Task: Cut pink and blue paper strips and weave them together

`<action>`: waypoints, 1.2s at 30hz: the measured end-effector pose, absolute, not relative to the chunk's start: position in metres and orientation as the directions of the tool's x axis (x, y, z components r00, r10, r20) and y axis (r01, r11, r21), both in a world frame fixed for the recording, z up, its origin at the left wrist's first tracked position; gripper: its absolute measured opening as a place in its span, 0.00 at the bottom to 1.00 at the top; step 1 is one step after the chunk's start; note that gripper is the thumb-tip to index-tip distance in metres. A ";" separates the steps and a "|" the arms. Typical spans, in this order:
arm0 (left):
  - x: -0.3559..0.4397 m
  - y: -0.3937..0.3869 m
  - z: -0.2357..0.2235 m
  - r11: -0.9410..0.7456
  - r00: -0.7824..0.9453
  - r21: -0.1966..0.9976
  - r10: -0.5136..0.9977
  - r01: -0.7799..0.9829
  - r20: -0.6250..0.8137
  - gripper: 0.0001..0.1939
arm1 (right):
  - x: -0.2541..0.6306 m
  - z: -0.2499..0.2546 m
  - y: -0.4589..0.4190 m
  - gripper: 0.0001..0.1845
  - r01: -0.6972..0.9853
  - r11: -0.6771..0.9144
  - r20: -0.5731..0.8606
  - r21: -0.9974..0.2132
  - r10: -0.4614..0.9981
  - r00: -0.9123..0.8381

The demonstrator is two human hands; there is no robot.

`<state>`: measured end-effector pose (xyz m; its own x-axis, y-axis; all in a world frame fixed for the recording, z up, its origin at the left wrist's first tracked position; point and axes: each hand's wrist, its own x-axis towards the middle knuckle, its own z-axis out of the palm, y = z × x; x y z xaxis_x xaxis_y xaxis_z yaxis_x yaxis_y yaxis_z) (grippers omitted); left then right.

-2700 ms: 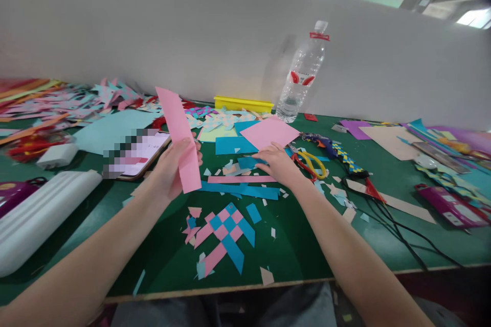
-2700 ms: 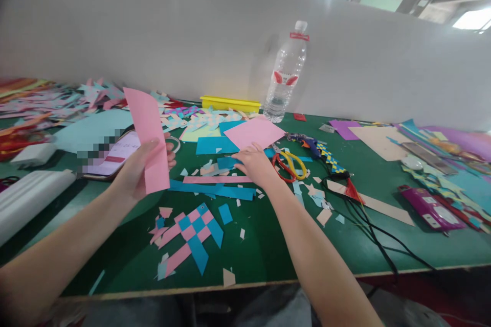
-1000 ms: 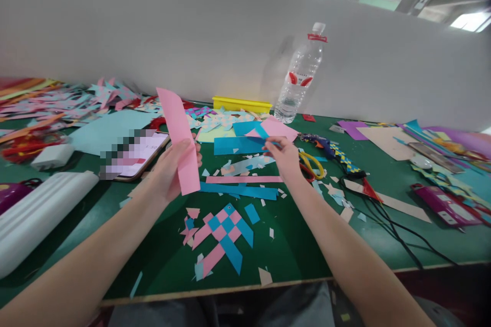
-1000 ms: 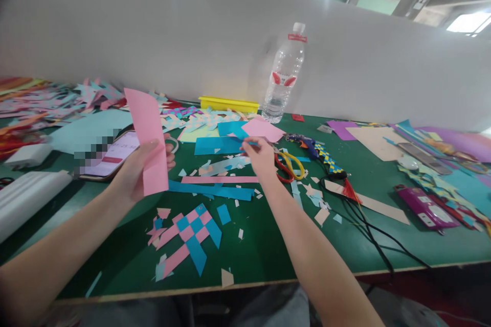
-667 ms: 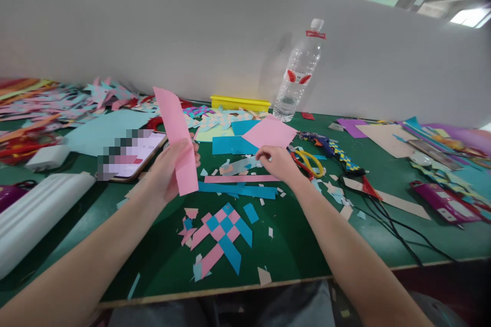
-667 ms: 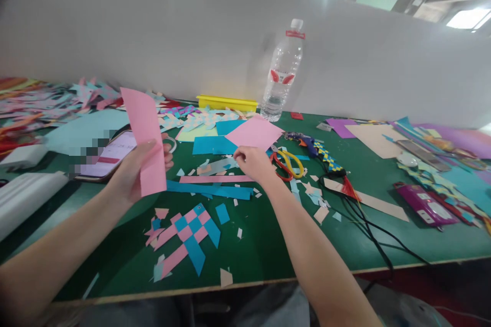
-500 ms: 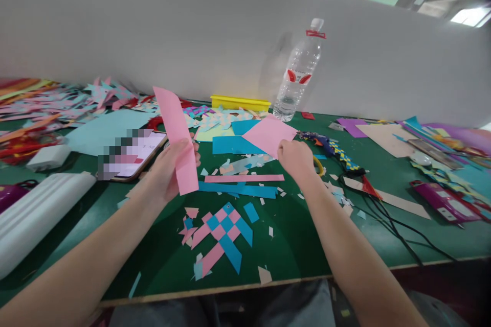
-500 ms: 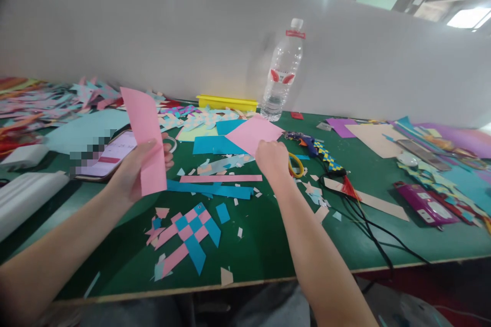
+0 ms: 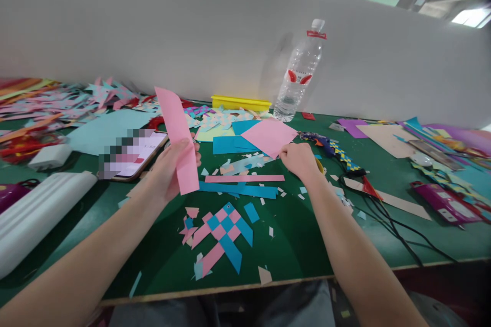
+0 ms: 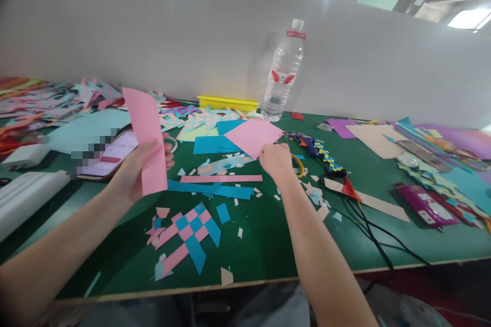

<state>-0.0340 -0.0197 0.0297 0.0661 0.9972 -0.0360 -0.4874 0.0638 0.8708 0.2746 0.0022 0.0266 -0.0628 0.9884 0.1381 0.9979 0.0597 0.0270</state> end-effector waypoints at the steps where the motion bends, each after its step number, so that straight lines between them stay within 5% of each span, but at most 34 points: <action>1: -0.034 -0.020 0.030 0.065 0.070 0.871 0.997 -0.487 -0.036 0.23 | 0.274 0.028 0.002 0.17 0.997 0.078 0.130 0.006 0.988 -0.078; 14: -0.033 -0.019 0.029 0.046 0.045 0.877 0.999 -0.479 -0.028 0.22 | 0.260 0.027 -0.006 0.14 0.775 0.497 0.154 -0.391 0.865 -0.477; 23: -0.033 -0.019 0.028 0.042 0.050 0.874 0.999 -0.485 -0.020 0.20 | 0.261 0.016 0.003 0.11 0.830 0.525 0.204 -0.190 0.848 -0.490; 36: -0.034 -0.019 0.027 0.037 0.076 0.863 0.997 -0.503 0.002 0.18 | 0.264 0.010 0.008 0.07 0.849 0.464 0.249 -0.252 0.879 -0.407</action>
